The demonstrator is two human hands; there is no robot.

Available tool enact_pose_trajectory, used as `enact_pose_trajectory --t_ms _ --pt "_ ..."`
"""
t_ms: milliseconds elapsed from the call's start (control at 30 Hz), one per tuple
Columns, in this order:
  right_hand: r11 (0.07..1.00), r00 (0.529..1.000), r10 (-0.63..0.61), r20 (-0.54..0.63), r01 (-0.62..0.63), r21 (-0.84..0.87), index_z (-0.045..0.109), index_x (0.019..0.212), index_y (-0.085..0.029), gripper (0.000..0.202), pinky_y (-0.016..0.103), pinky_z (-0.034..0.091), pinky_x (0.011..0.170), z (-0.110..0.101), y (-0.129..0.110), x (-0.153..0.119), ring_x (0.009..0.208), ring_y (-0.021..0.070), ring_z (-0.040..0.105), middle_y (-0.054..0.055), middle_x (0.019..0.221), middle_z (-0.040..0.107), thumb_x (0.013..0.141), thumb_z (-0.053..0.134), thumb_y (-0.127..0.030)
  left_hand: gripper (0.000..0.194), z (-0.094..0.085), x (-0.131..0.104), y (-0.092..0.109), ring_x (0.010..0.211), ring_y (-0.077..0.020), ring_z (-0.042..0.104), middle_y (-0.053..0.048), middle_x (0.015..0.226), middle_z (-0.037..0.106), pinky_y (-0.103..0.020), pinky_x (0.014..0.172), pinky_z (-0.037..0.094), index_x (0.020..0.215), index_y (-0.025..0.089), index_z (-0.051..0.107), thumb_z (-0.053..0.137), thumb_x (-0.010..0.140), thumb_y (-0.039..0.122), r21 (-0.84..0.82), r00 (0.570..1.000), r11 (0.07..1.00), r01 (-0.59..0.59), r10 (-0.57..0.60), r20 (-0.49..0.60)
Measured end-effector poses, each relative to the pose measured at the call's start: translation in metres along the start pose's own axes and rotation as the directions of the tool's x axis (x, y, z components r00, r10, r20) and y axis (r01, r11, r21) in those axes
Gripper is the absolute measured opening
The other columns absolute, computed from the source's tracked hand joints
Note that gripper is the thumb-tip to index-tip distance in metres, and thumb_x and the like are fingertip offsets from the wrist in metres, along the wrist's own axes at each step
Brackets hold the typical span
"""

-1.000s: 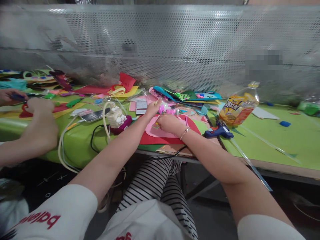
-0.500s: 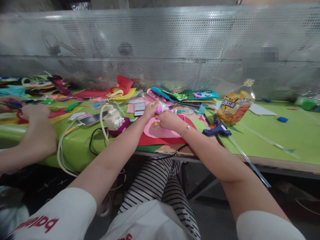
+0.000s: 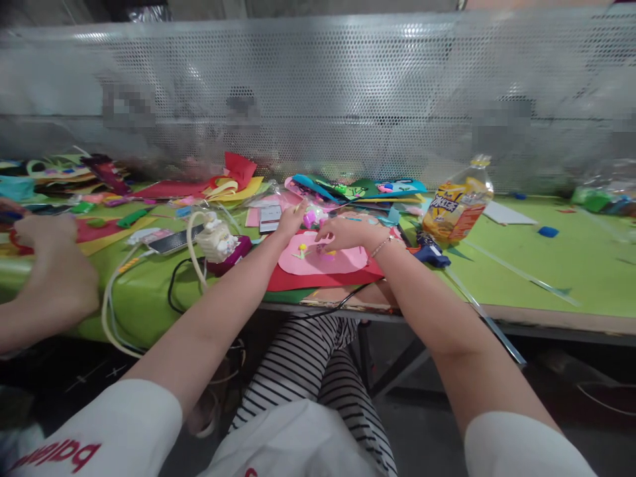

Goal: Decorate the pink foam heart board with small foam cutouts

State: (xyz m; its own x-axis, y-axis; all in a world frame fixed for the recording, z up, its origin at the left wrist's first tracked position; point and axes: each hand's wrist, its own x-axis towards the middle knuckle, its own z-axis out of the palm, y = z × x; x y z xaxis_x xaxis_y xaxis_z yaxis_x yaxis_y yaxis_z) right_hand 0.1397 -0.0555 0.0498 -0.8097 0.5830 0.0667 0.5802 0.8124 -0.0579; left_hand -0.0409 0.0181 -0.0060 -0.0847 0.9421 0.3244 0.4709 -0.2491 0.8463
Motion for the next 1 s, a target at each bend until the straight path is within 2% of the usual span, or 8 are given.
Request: enact_pose_trajectory --t_ms 133,400,567,700,767,867,933,1000 --pt "0.999 0.999 -0.002 0.033 0.000 0.055 0.070 0.099 -0.023 0.026 0.024 0.043 0.068 0.001 0.001 0.000 0.078 0.0142 0.061 0.003 0.094 0.070 0.076 0.058 -0.029 0.058 -0.001 -0.003 0.001 0.062 -0.0169 0.052 -0.001 0.048 0.045 -0.025 0.060 0.033 0.055 0.019 0.047 0.032 0.078 0.070 0.049 0.998 0.998 -0.049 0.050 -0.030" --pt "0.998 0.998 0.059 -0.004 -0.059 -0.018 0.073 0.089 -0.025 0.021 0.025 0.040 0.067 -0.002 0.004 -0.005 0.073 0.0143 0.060 0.002 0.084 0.071 0.074 0.060 -0.031 0.055 -0.002 -0.005 0.005 0.063 -0.0175 0.052 -0.001 0.048 0.044 -0.025 0.060 0.032 0.053 0.019 0.047 0.037 0.077 0.068 0.023 0.998 0.999 -0.045 0.047 -0.052" --pt "0.999 0.999 0.030 0.021 -0.030 0.010 0.072 0.089 -0.025 0.019 0.024 0.039 0.067 -0.003 0.001 -0.005 0.073 0.0130 0.060 0.001 0.085 0.071 0.074 0.060 -0.027 0.056 -0.001 -0.005 0.003 0.061 -0.0174 0.052 -0.001 0.047 0.043 -0.026 0.059 0.033 0.052 0.019 0.046 0.036 0.078 0.067 0.023 0.998 0.999 -0.045 0.045 -0.034" --pt "0.999 1.000 0.028 0.013 -0.029 0.045 0.069 0.098 -0.022 0.026 0.023 0.040 0.065 -0.003 0.002 -0.005 0.075 0.0134 0.060 0.003 0.087 0.070 0.075 0.060 -0.028 0.058 0.000 -0.003 0.002 0.059 -0.0161 0.052 -0.001 0.049 0.045 -0.026 0.058 0.034 0.053 0.019 0.047 0.034 0.079 0.069 0.005 0.998 0.998 -0.056 0.056 -0.007" --pt "0.998 0.999 0.024 -0.049 -0.022 0.051 0.067 0.102 -0.019 0.028 0.024 0.041 0.067 -0.002 0.005 -0.003 0.075 0.0141 0.059 0.004 0.088 0.069 0.078 0.057 -0.030 0.060 0.001 -0.003 0.004 0.057 -0.0152 0.051 -0.002 0.050 0.047 -0.026 0.056 0.034 0.055 0.018 0.049 0.032 0.079 0.070 -0.029 0.999 0.998 -0.050 0.051 0.011" --pt "0.999 0.968 0.042 -0.247 -0.033 0.043 0.067 0.099 -0.015 0.027 0.027 0.042 0.073 0.003 0.014 0.001 0.080 0.0162 0.058 0.008 0.092 0.066 0.083 0.048 -0.025 0.062 0.002 -0.007 0.010 0.054 -0.0134 0.050 -0.002 0.049 0.048 -0.025 0.054 0.036 0.061 0.017 0.054 0.029 0.079 0.071 -0.141 0.997 0.989 -0.044 0.053 0.057" --pt "0.996 0.906 0.084 -0.414 -0.073 0.043 0.064 0.101 -0.012 0.028 0.029 0.043 0.078 0.009 0.021 0.004 0.085 0.0178 0.057 0.012 0.098 0.062 0.083 0.045 -0.020 0.064 0.002 -0.011 0.014 0.052 -0.0120 0.050 -0.002 0.050 0.049 -0.024 0.054 0.037 0.064 0.016 0.057 0.028 0.079 0.071 -0.225 0.992 0.974 -0.037 0.062 0.105" --pt "0.992 0.823 0.127 -0.554 -0.108 0.067 0.060 0.109 -0.010 0.031 0.031 0.044 0.081 0.016 0.028 0.007 0.086 0.0181 0.057 0.015 0.106 0.056 0.082 0.045 -0.018 0.067 0.002 -0.014 0.017 0.050 -0.0108 0.049 -0.002 0.051 0.051 -0.024 0.053 0.038 0.066 0.015 0.060 0.027 0.079 0.072 -0.296 0.983 0.955 -0.028 0.080 0.163"
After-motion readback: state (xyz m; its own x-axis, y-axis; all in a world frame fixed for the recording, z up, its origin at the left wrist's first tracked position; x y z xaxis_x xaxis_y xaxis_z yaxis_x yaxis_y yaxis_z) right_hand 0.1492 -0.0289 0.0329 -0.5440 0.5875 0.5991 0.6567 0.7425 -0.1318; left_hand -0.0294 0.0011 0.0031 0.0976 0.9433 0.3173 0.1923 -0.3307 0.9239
